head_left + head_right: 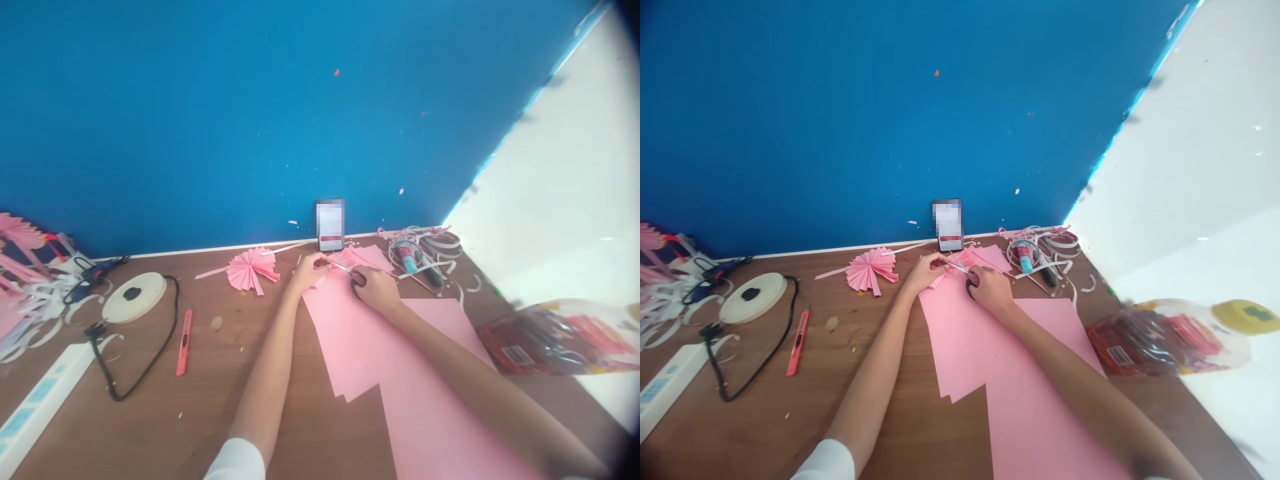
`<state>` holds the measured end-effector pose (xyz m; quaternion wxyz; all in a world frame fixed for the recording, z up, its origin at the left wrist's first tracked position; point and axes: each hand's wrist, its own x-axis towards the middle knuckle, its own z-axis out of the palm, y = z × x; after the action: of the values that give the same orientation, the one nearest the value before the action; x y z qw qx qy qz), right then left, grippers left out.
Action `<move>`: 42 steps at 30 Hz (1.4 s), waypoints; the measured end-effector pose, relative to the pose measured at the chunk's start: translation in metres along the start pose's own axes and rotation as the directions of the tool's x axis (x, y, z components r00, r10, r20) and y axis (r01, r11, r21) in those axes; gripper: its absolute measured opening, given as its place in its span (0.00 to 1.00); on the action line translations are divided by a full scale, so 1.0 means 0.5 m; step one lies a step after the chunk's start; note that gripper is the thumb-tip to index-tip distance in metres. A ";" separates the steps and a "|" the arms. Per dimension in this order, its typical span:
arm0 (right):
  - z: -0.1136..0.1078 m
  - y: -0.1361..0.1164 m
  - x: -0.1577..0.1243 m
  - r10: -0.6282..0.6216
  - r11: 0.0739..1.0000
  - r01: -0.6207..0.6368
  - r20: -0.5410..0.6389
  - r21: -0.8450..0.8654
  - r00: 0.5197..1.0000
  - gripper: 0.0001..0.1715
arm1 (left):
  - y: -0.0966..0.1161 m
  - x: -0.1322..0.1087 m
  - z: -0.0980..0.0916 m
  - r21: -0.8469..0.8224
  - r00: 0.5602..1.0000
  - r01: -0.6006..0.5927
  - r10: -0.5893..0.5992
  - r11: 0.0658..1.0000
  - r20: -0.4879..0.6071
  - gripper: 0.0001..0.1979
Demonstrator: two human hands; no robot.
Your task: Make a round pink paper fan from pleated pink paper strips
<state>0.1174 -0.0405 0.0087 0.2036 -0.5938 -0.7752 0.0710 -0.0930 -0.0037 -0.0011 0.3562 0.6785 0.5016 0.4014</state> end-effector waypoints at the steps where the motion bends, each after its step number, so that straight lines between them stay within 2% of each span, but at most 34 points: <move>1: 0.000 0.000 0.001 -0.015 1.000 0.015 0.008 -0.012 1.000 0.12 | -0.001 0.001 -0.001 0.007 1.000 0.003 -0.003 1.000 0.002 0.12; 12: -0.003 -0.006 0.007 -0.018 0.997 0.023 0.070 -0.072 0.997 0.12 | 0.007 0.003 0.004 0.104 0.999 0.027 -0.029 0.994 0.019 0.10; 18: -0.003 -0.004 0.010 -0.027 0.997 0.034 0.086 -0.075 0.996 0.12 | 0.001 0.010 0.010 0.065 0.998 -0.056 0.054 0.996 0.018 0.08; 26: -0.003 -0.009 0.010 -0.031 0.993 0.041 0.090 -0.115 0.995 0.15 | -0.001 0.009 0.010 0.097 0.999 -0.049 0.047 0.994 0.016 0.08; 30: 0.006 -0.007 0.014 -0.080 0.989 0.082 0.025 -0.125 0.996 0.16 | 0.005 0.008 0.008 0.065 0.998 -0.032 0.029 0.997 0.047 0.09; 37: 0.007 0.017 0.040 -0.264 0.957 0.264 0.017 -0.123 0.964 0.17 | 0.000 0.015 0.006 -0.015 0.996 0.014 -0.013 1.000 0.087 0.08; 42: 0.003 0.030 0.052 -0.215 0.964 0.220 0.045 -0.151 0.975 0.26 | -0.008 0.014 0.007 -0.032 0.995 0.021 -0.018 0.999 0.095 0.08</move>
<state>0.1245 -0.0111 0.0079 0.1524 -0.5181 -0.8417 -0.0038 -0.0904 0.0039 -0.0048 0.3946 0.6860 0.4840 0.3734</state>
